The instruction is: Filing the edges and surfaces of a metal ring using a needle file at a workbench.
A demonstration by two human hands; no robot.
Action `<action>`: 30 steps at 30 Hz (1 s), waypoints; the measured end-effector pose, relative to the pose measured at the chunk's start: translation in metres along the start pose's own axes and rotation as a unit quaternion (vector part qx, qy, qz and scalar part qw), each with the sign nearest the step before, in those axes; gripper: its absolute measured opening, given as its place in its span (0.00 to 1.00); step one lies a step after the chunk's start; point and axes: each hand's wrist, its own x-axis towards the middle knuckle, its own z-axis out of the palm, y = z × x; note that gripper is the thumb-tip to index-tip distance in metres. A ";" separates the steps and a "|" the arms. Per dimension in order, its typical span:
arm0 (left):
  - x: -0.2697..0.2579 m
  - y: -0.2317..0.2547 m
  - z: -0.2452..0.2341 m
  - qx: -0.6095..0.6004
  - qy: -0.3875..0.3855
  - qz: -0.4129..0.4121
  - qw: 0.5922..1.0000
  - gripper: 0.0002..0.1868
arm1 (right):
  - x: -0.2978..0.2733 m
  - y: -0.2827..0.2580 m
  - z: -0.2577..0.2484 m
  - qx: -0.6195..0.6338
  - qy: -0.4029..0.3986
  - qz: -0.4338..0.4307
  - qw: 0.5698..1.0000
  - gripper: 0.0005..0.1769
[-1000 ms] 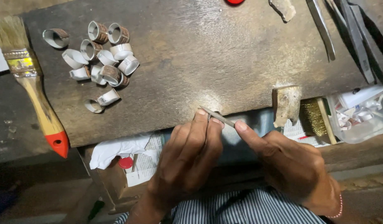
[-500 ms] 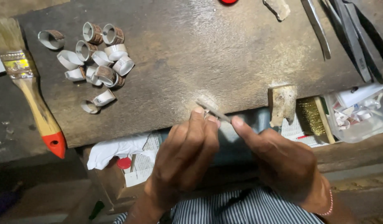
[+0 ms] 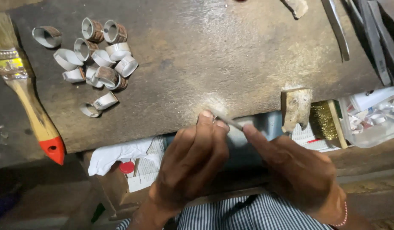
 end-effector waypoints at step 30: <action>0.011 0.010 -0.005 0.148 -0.008 0.009 0.989 0.01 | -0.023 0.009 0.013 0.011 -0.001 0.036 0.999 0.25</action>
